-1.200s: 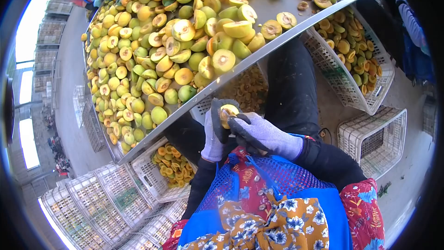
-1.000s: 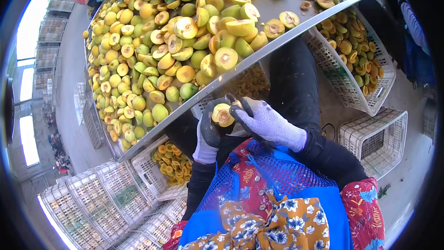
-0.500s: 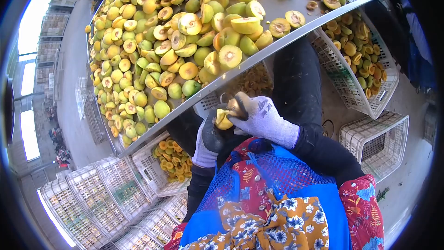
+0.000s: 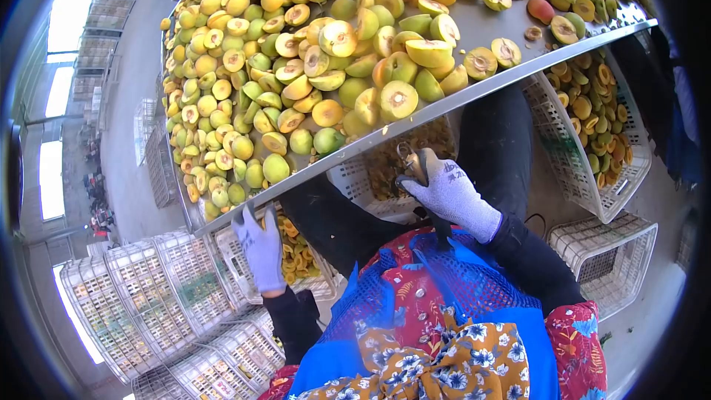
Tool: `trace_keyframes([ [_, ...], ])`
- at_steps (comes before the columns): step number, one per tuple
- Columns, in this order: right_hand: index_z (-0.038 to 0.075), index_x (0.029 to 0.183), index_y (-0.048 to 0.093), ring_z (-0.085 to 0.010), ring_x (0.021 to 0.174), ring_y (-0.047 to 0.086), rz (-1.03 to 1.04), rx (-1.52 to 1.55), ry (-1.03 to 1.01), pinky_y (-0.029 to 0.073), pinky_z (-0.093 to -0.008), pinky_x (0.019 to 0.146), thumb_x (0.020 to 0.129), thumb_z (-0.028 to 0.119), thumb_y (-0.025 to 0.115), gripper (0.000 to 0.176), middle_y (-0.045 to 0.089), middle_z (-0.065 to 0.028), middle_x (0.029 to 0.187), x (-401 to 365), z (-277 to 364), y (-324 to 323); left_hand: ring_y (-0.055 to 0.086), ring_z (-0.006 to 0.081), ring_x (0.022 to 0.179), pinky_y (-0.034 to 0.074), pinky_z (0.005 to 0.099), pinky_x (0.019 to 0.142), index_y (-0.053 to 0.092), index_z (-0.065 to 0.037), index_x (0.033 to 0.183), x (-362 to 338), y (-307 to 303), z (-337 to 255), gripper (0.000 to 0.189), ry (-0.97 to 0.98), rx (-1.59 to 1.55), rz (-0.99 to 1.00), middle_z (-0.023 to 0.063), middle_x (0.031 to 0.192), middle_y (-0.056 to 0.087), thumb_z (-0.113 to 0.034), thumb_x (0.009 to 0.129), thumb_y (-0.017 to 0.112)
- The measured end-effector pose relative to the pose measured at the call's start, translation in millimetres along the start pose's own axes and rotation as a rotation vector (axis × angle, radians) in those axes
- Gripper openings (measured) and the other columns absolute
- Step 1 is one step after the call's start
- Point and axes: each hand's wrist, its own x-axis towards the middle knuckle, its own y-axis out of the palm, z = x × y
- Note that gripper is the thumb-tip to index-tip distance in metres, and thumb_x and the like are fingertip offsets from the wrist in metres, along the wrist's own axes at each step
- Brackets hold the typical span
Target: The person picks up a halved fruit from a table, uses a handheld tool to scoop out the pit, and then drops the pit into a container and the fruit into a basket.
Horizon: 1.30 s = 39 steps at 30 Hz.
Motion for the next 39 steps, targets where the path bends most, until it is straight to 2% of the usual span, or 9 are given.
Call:
trace_keyframes([
  [7, 0.002, 0.098, 0.05, -0.0446, 0.072, 0.062, 0.064, 0.085, -0.087, 0.047, -0.0539, 0.062, 0.094, 0.028, 0.059, 0.027, 0.062, -0.025, 0.071, -18, 19, -6, 0.062, 0.0377, 0.105, 0.049, 0.0434, 0.089, 0.048, -0.001, 0.127, 96, 90, -126, 0.059, 0.273, -0.27, 0.163, 0.0249, 0.119, 0.062, -0.035, 0.084, 0.07],
  [9, 0.002, 0.097, 0.05, -0.0444, 0.072, 0.063, 0.055, 0.135, -0.072, 0.047, -0.0535, 0.062, 0.095, 0.027, 0.058, 0.026, 0.062, -0.0245, 0.072, -22, 23, -12, 0.065, 0.0345, 0.098, 0.051, 0.0417, 0.086, 0.049, -0.001, 0.124, 104, 89, -134, 0.055, 0.28, -0.353, 0.32, 0.0206, 0.113, 0.065, -0.03, 0.083, 0.072],
  [19, 0.004, 0.101, 0.05, -0.0421, 0.07, 0.063, -0.007, 0.141, -0.169, 0.047, -0.0515, 0.06, 0.096, 0.022, 0.056, 0.02, 0.061, -0.0219, 0.07, -8, 49, -14, 0.063, 0.032, 0.095, 0.05, 0.0406, 0.083, 0.052, -0.001, 0.112, 84, 97, -123, 0.039, 0.382, -0.588, 0.181, 0.0179, 0.102, 0.062, -0.018, 0.082, 0.07],
  [20, 0.004, 0.102, 0.05, -0.0419, 0.07, 0.063, -0.011, 0.126, -0.18, 0.047, -0.0513, 0.059, 0.096, 0.021, 0.056, 0.019, 0.061, -0.0216, 0.07, -7, 53, -18, 0.063, 0.0252, 0.085, 0.052, 0.0347, 0.074, 0.051, -0.001, 0.111, 80, 92, -124, 0.035, 0.411, -0.626, 0.103, 0.0133, 0.098, 0.062, -0.017, 0.085, 0.068],
  [24, 0.003, 0.101, 0.049, -0.0412, 0.066, 0.063, -0.021, 0.066, -0.237, 0.048, -0.0498, 0.057, 0.096, 0.02, 0.056, 0.019, 0.061, -0.0203, 0.068, -8, 64, -25, 0.057, 0.0079, 0.075, 0.046, 0.0174, 0.057, 0.052, -0.004, 0.115, 45, 37, -132, 0.029, -0.121, -1.361, 0.602, 0.0043, 0.097, 0.058, -0.019, 0.092, 0.061],
  [28, 0.001, 0.098, 0.048, -0.0397, 0.061, 0.062, 0.004, -0.037, -0.315, 0.047, -0.048, 0.052, 0.095, 0.019, 0.057, 0.021, 0.059, -0.0187, 0.066, -10, 77, -21, 0.062, 0.0134, 0.086, 0.052, 0.0213, 0.066, 0.051, -0.005, 0.127, 18, 18, -126, 0.047, -0.221, -1.508, 0.915, 0.0086, 0.104, 0.061, -0.043, 0.099, 0.049],
  [31, 0.0, 0.099, 0.047, -0.0407, 0.061, 0.062, 0.047, -0.084, -0.312, 0.047, -0.0488, 0.051, 0.095, 0.018, 0.057, 0.021, 0.06, -0.0188, 0.067, -14, 78, -18, 0.064, 0.0184, 0.096, 0.055, 0.0275, 0.078, 0.054, -0.004, 0.123, -4, 21, -133, 0.051, -0.512, -1.811, 0.87, 0.012, 0.11, 0.063, -0.049, 0.101, 0.044],
  [36, -0.001, 0.097, 0.049, -0.0427, 0.059, 0.059, 0.129, -0.016, -0.198, 0.046, -0.0493, 0.051, 0.094, 0.019, 0.059, 0.023, 0.057, -0.0208, 0.065, -20, 77, -15, 0.066, 0.0213, 0.092, 0.054, 0.0311, 0.081, 0.057, 0.002, 0.115, -21, 31, -136, 0.043, -0.062, -1.376, 0.521, 0.0143, 0.101, 0.067, -0.034, 0.107, 0.036],
  [39, 0.0, 0.094, 0.052, -0.0335, 0.046, 0.055, -0.074, -0.028, -0.643, 0.044, -0.0413, 0.043, 0.098, 0.026, 0.055, 0.027, 0.053, -0.0145, 0.058, -16, 60, -4, 0.064, 0.0192, 0.093, 0.052, 0.0302, 0.082, 0.057, 0.003, 0.114, -33, 42, -143, 0.038, -0.043, -1.362, 0.386, 0.0124, 0.102, 0.066, -0.03, 0.107, 0.039],
])
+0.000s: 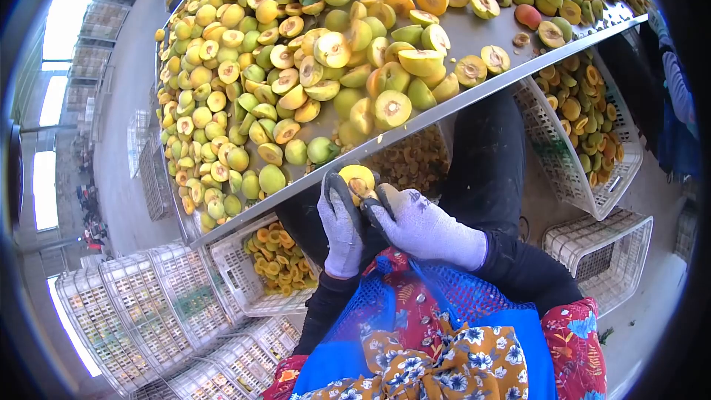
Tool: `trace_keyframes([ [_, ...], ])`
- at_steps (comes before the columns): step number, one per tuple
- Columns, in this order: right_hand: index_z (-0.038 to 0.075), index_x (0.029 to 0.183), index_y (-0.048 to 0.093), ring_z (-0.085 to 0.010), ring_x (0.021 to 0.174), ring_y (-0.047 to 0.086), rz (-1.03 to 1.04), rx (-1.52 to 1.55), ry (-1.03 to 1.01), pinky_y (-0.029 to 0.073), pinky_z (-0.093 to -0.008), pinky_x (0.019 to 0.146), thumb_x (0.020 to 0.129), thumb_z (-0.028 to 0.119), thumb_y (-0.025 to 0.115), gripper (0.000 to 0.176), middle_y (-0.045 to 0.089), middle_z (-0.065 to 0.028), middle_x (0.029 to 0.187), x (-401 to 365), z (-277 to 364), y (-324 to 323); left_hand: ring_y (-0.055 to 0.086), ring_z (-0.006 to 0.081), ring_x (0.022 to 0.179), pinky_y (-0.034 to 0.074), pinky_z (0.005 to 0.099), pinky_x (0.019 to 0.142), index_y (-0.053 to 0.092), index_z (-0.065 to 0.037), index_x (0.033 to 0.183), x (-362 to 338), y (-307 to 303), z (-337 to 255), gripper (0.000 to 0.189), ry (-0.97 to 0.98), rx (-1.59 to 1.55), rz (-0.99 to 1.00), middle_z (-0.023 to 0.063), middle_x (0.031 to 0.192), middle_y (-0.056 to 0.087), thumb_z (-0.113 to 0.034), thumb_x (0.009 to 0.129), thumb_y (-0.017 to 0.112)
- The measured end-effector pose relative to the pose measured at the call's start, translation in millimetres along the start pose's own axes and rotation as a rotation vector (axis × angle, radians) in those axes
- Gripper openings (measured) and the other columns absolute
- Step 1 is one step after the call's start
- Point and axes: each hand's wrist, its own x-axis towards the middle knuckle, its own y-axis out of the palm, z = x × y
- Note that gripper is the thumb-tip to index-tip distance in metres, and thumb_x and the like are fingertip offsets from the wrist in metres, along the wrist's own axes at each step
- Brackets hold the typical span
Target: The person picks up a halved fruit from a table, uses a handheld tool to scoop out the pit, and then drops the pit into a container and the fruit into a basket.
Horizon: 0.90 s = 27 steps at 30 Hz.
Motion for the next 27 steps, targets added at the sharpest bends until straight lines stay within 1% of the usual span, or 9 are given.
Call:
trace_keyframes([
  [3, 0.002, 0.092, 0.055, -0.0162, 0.038, 0.045, 0.346, 1.323, 0.965, 0.038, -0.0289, 0.037, 0.101, 0.037, 0.048, 0.037, 0.051, -0.0045, 0.058, 16, 18, -32, 0.061, 0.0192, 0.095, 0.049, 0.0334, 0.087, 0.056, 0.002, 0.117, -3, 5, 0, 0.035, 0.144, 0.039, -0.028, 0.0119, 0.106, 0.064, -0.026, 0.106, 0.039],
  [7, 0.001, 0.102, 0.055, -0.0078, 0.036, 0.037, 0.497, 2.622, 1.107, 0.032, -0.0199, 0.032, 0.101, 0.044, 0.044, 0.045, 0.045, -0.0003, 0.056, -8, -16, -8, 0.061, 0.0197, 0.092, 0.049, 0.0337, 0.085, 0.057, 0.001, 0.117, 0, 0, 4, 0.035, 0.095, -0.11, 0.118, 0.0113, 0.106, 0.063, -0.027, 0.106, 0.04],
  [12, 0.001, 0.103, 0.054, -0.0081, 0.035, 0.037, 0.361, 2.589, 0.947, 0.031, -0.0198, 0.031, 0.102, 0.043, 0.043, 0.044, 0.044, -0.0013, 0.055, -20, -19, -14, 0.063, 0.0129, 0.084, 0.051, 0.0269, 0.075, 0.058, 0.001, 0.115, -4, -31, -3, 0.036, -0.233, -0.067, -0.148, 0.0077, 0.096, 0.065, -0.028, 0.107, 0.04],
  [13, 0.002, 0.101, 0.053, -0.0087, 0.035, 0.038, 0.341, 2.519, 0.936, 0.032, -0.0203, 0.032, 0.102, 0.043, 0.043, 0.042, 0.045, -0.0018, 0.055, -20, -23, -20, 0.061, 0.0145, 0.065, 0.052, 0.0269, 0.059, 0.057, 0.001, 0.114, -6, -56, -2, 0.035, -0.272, -0.053, -0.137, 0.0069, 0.089, 0.062, -0.03, 0.105, 0.044],
  [15, 0.005, 0.098, 0.053, -0.0098, 0.035, 0.04, 0.287, 2.35, 1.003, 0.033, -0.021, 0.034, 0.102, 0.043, 0.042, 0.04, 0.046, -0.001, 0.055, -25, -35, -25, 0.065, 0.0229, 0.068, 0.053, 0.0328, 0.063, 0.057, -0.001, 0.117, -15, -114, -6, 0.03, -0.113, 0.74, -0.182, 0.0115, 0.091, 0.065, -0.026, 0.101, 0.052],
  [16, 0.006, 0.098, 0.053, -0.01, 0.036, 0.04, 0.272, 2.251, 1.056, 0.033, -0.0212, 0.035, 0.102, 0.043, 0.042, 0.039, 0.046, -0.0005, 0.055, -26, -39, -28, 0.064, 0.035, 0.092, 0.052, 0.0425, 0.079, 0.055, -0.001, 0.122, -20, -139, -9, 0.032, 0.039, 1.185, -0.189, 0.0194, 0.105, 0.062, -0.021, 0.097, 0.055],
  [17, 0.006, 0.096, 0.054, -0.0093, 0.037, 0.042, 0.233, 2.034, 1.069, 0.033, -0.021, 0.035, 0.102, 0.042, 0.045, 0.038, 0.048, -0.0005, 0.056, -25, -35, -32, 0.055, 0.0418, 0.111, 0.045, 0.0486, 0.092, 0.054, -0.001, 0.126, -23, -151, -13, 0.037, -0.098, 1.486, -0.323, 0.025, 0.12, 0.054, -0.02, 0.095, 0.057],
  [24, 0.007, 0.091, 0.055, -0.0053, 0.044, 0.044, 0.288, 1.449, 1.019, 0.034, -0.0193, 0.04, 0.1, 0.043, 0.05, 0.038, 0.05, 0.0006, 0.063, -1, 3, -31, 0.052, 0.0431, 0.116, 0.043, 0.0453, 0.098, 0.051, -0.002, 0.129, 107, -154, 2, 0.05, 0.263, 1.407, -0.099, 0.027, 0.13, 0.05, -0.022, 0.086, 0.066],
  [27, 0.007, 0.089, 0.054, -0.0055, 0.045, 0.045, 0.277, 1.375, 1.013, 0.035, -0.02, 0.04, 0.101, 0.044, 0.049, 0.039, 0.05, 0.0007, 0.062, -3, 7, -35, 0.059, 0.0356, 0.104, 0.048, 0.0421, 0.089, 0.058, -0.003, 0.114, 139, -159, 29, 0.042, 0.216, 0.941, -0.03, 0.0207, 0.113, 0.06, -0.02, 0.079, 0.074],
])
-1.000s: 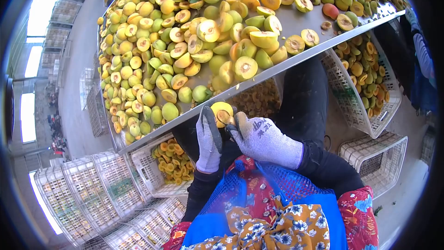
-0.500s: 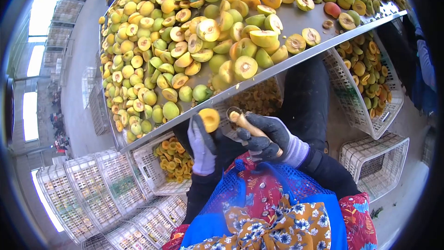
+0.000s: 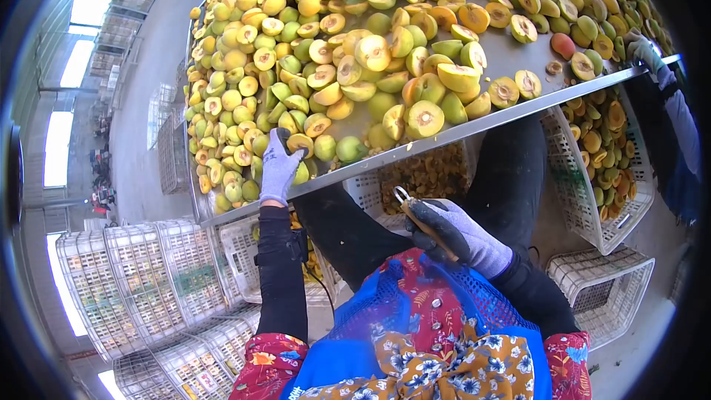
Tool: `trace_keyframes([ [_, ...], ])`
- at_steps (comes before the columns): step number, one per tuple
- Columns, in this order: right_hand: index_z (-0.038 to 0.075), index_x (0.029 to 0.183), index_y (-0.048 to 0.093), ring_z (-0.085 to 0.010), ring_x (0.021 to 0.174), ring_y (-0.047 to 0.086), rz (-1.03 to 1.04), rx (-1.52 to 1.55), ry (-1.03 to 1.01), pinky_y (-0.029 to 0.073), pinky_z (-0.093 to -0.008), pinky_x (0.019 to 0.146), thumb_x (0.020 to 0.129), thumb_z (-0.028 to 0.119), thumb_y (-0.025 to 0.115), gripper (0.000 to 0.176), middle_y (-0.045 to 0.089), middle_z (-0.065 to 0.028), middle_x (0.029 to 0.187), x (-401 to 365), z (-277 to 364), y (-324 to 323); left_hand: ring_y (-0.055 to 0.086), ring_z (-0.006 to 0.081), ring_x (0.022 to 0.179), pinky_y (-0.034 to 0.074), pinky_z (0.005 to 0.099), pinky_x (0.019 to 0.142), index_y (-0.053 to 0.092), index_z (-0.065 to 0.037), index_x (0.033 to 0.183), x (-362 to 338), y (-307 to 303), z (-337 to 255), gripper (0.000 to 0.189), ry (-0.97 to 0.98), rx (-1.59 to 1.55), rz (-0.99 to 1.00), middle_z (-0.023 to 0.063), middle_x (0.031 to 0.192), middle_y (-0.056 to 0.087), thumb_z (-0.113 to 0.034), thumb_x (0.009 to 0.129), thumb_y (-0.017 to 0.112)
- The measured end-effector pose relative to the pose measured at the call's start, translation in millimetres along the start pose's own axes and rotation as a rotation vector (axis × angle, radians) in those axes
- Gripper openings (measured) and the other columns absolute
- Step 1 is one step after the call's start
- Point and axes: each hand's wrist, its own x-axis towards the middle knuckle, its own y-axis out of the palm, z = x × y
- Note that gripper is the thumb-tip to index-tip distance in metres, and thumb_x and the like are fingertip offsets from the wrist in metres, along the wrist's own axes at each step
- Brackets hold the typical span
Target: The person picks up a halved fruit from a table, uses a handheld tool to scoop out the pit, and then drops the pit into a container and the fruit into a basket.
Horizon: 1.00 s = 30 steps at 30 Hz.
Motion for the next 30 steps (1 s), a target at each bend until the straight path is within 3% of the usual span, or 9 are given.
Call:
trace_keyframes([
  [4, 0.007, 0.088, 0.055, -0.0051, 0.047, 0.044, -0.071, -0.155, -0.073, 0.033, -0.0212, 0.041, 0.101, 0.04, 0.049, 0.035, 0.049, 0.0014, 0.062, 4, -3, -2, 0.064, 0.0262, 0.097, 0.05, 0.0354, 0.086, 0.053, -0.002, 0.114, -10, -8, -4, 0.048, 0.0, 0.117, 0.001, 0.0173, 0.108, 0.062, -0.017, 0.076, 0.079],
  [7, 0.005, 0.089, 0.054, -0.0051, 0.052, 0.047, -0.094, -0.236, -0.106, 0.035, -0.0233, 0.045, 0.101, 0.034, 0.051, 0.031, 0.049, 0.0014, 0.062, 9, -1, 7, 0.064, 0.0219, 0.093, 0.055, 0.0324, 0.082, 0.053, -0.002, 0.114, -31, 0, -37, 0.046, -0.111, -0.805, -0.129, 0.0127, 0.106, 0.061, -0.017, 0.078, 0.078],
  [10, 0.005, 0.096, 0.054, -0.0083, 0.05, 0.048, -0.112, -0.551, -0.264, 0.037, -0.0261, 0.046, 0.1, 0.03, 0.054, 0.025, 0.052, -0.0004, 0.062, 15, 3, 10, 0.063, 0.02, 0.091, 0.059, 0.0333, 0.072, 0.054, -0.001, 0.117, -55, -10, -88, 0.037, -0.238, -1.126, -0.028, 0.0116, 0.108, 0.059, -0.016, 0.086, 0.068],
  [13, 0.003, 0.099, 0.053, -0.0226, 0.05, 0.055, -0.196, -0.949, -0.523, 0.042, -0.0357, 0.049, 0.099, 0.025, 0.053, 0.022, 0.056, -0.0109, 0.064, 15, 6, 17, 0.064, 0.0208, 0.09, 0.059, 0.035, 0.072, 0.054, -0.001, 0.121, -73, -3, -107, 0.037, -0.343, -1.361, 0.136, 0.0116, 0.108, 0.06, -0.019, 0.089, 0.062],
  [14, 0.001, 0.1, 0.052, -0.0381, 0.059, 0.06, -0.233, -1.06, -0.539, 0.044, -0.045, 0.054, 0.097, 0.02, 0.054, 0.019, 0.058, -0.0202, 0.068, 16, 3, 17, 0.064, 0.0209, 0.09, 0.059, 0.0356, 0.073, 0.054, -0.001, 0.122, -78, 0, -112, 0.038, -0.381, -1.438, 0.198, 0.0113, 0.108, 0.06, -0.021, 0.09, 0.061],
  [17, -0.002, 0.104, 0.05, -0.0402, 0.065, 0.062, -0.286, -1.261, -0.612, 0.046, -0.0497, 0.057, 0.094, 0.021, 0.059, 0.027, 0.06, -0.0214, 0.068, 18, -8, 16, 0.064, 0.0178, 0.081, 0.054, 0.0274, 0.064, 0.058, -0.002, 0.119, -88, 12, -130, 0.043, -0.579, -1.429, 0.15, 0.0093, 0.097, 0.063, -0.035, 0.093, 0.058],
  [21, -0.002, 0.099, 0.049, -0.0347, 0.053, 0.061, -0.287, -1.413, -0.666, 0.045, -0.0436, 0.046, 0.092, 0.023, 0.061, 0.029, 0.059, -0.0149, 0.061, 17, -1, 23, 0.064, 0.0193, 0.098, 0.054, 0.0333, 0.087, 0.056, -0.004, 0.124, -98, 27, -132, 0.046, -0.531, -1.572, 0.263, 0.0116, 0.112, 0.064, -0.043, 0.101, 0.046],
  [24, -0.001, 0.097, 0.049, -0.0309, 0.05, 0.061, -0.305, -1.518, -0.699, 0.044, -0.0411, 0.043, 0.091, 0.024, 0.062, 0.029, 0.058, -0.0126, 0.06, 14, 2, 28, 0.063, 0.0178, 0.097, 0.052, 0.032, 0.087, 0.058, -0.001, 0.117, -106, 26, -147, 0.05, -0.312, -1.371, 0.221, 0.0103, 0.109, 0.064, -0.046, 0.103, 0.04],
  [30, -0.001, 0.092, 0.049, -0.0284, 0.049, 0.061, -0.256, -1.628, -0.599, 0.045, -0.0397, 0.042, 0.091, 0.026, 0.061, 0.029, 0.058, -0.011, 0.059, 11, 2, 25, 0.065, 0.0173, 0.085, 0.052, 0.0283, 0.08, 0.063, 0.001, 0.102, -110, 38, -152, 0.062, -0.425, -1.304, 0.228, 0.0101, 0.094, 0.068, -0.051, 0.105, 0.03],
])
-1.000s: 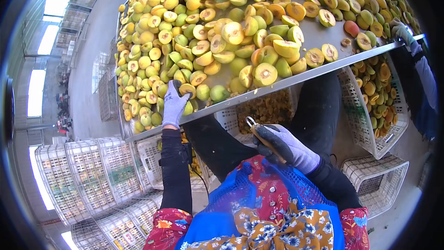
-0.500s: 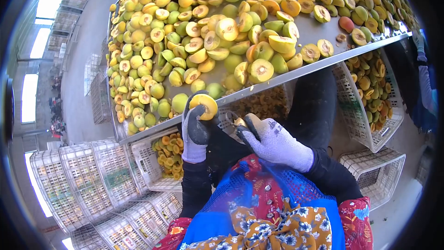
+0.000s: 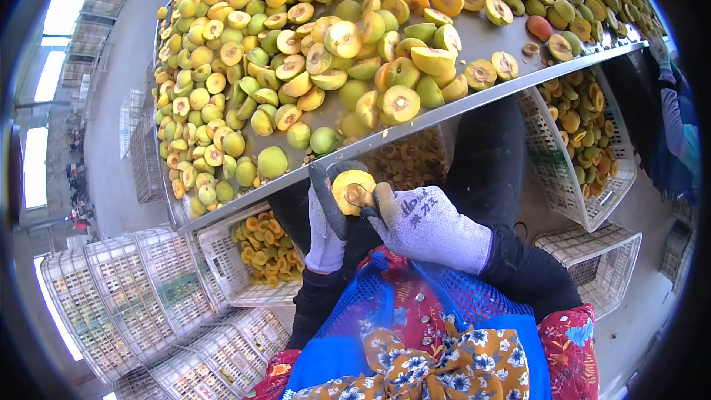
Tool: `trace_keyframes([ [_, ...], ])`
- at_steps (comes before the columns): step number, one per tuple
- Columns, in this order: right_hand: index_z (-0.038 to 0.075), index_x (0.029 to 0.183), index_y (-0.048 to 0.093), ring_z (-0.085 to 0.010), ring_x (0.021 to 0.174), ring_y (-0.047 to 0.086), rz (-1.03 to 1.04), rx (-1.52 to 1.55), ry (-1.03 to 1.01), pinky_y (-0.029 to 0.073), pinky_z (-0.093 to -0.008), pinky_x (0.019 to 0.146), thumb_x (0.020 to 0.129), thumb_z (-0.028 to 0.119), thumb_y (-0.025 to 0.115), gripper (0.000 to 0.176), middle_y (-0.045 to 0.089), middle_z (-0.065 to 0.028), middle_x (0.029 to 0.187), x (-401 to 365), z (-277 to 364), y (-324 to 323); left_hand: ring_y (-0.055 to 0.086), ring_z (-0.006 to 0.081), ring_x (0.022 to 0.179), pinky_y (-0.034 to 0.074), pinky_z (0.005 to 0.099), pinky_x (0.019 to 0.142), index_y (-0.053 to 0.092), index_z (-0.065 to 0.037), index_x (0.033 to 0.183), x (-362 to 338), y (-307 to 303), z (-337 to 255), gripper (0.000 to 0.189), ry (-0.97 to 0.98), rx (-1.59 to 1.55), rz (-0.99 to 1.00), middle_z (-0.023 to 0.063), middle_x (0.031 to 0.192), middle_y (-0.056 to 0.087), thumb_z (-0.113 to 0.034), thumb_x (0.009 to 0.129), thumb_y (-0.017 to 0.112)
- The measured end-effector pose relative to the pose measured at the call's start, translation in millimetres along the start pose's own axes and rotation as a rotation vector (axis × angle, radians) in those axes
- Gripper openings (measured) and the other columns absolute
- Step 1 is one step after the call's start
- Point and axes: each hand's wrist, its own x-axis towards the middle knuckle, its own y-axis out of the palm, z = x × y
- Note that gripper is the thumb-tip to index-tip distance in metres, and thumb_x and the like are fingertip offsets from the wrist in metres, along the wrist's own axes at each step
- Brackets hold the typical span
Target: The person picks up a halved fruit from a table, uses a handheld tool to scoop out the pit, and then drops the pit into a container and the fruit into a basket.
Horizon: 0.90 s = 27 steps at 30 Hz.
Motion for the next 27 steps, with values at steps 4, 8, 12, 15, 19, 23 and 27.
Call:
trace_keyframes([
  [4, -0.001, 0.091, 0.049, -0.0294, 0.049, 0.061, 0.034, -0.071, -0.032, 0.045, -0.0404, 0.042, 0.092, 0.027, 0.059, 0.029, 0.058, -0.0119, 0.059, -1, -2, 0, 0.065, 0.0162, 0.073, 0.053, 0.0284, 0.071, 0.067, 0.002, 0.094, -4, 5, -3, 0.06, 0.035, 0.116, -0.075, 0.0092, 0.083, 0.068, -0.047, 0.105, 0.032],
  [8, -0.001, 0.091, 0.049, -0.0327, 0.051, 0.062, 0.094, 0.014, -0.01, 0.046, -0.0438, 0.045, 0.093, 0.028, 0.058, 0.03, 0.06, -0.0162, 0.061, -3, -8, 4, 0.064, 0.0161, 0.069, 0.052, 0.0288, 0.069, 0.068, 0.002, 0.088, -3, 1, 0, 0.058, 0.07, 0.279, -0.035, 0.0086, 0.078, 0.068, -0.041, 0.106, 0.034],
  [12, -0.001, 0.095, 0.05, -0.0406, 0.066, 0.064, 0.194, 0.28, 0.16, 0.049, -0.0486, 0.058, 0.096, 0.03, 0.055, 0.032, 0.061, -0.0243, 0.071, -6, -8, 4, 0.064, 0.0168, 0.069, 0.052, 0.0289, 0.069, 0.068, 0.003, 0.087, -2, 8, -2, 0.055, 0.104, 0.383, -0.038, 0.0082, 0.077, 0.068, -0.038, 0.106, 0.037],
  [15, -0.002, 0.099, 0.051, -0.045, 0.081, 0.062, 0.205, 0.548, 0.196, 0.048, -0.0503, 0.069, 0.098, 0.032, 0.051, 0.033, 0.062, -0.0277, 0.08, -10, -20, 18, 0.065, 0.0173, 0.072, 0.052, 0.029, 0.069, 0.068, 0.003, 0.091, 2, 6, -1, 0.052, 0.159, 0.451, 0.033, 0.0086, 0.078, 0.068, -0.038, 0.105, 0.04],
  [19, -0.002, 0.099, 0.055, -0.0451, 0.086, 0.062, 0.134, 0.693, 0.272, 0.048, -0.0497, 0.073, 0.099, 0.032, 0.05, 0.035, 0.062, -0.0277, 0.085, -3, -17, 6, 0.064, 0.0189, 0.08, 0.055, 0.0315, 0.078, 0.065, 0.004, 0.101, 10, 9, -1, 0.047, 0.042, -0.061, 0.016, 0.0119, 0.091, 0.068, -0.037, 0.104, 0.043],
  [23, -0.002, 0.097, 0.057, -0.0338, 0.066, 0.064, 0.234, 0.799, 0.29, 0.05, -0.041, 0.062, 0.101, 0.038, 0.047, 0.041, 0.063, -0.0206, 0.075, -3, -22, 11, 0.064, 0.0177, 0.08, 0.053, 0.0295, 0.074, 0.066, 0.005, 0.096, 0, 20, 8, 0.05, 0.082, 0.095, -0.097, 0.0104, 0.087, 0.068, -0.035, 0.106, 0.039],
  [27, 0.004, 0.092, 0.055, -0.007, 0.041, 0.045, 0.634, 1.806, 0.525, 0.035, -0.0204, 0.035, 0.102, 0.042, 0.045, 0.041, 0.048, -0.0013, 0.058, -11, -36, 5, 0.065, 0.0171, 0.078, 0.052, 0.0291, 0.072, 0.067, 0.006, 0.095, -8, 26, 19, 0.05, 0.264, 0.324, -0.151, 0.0098, 0.085, 0.069, -0.032, 0.106, 0.037],
])
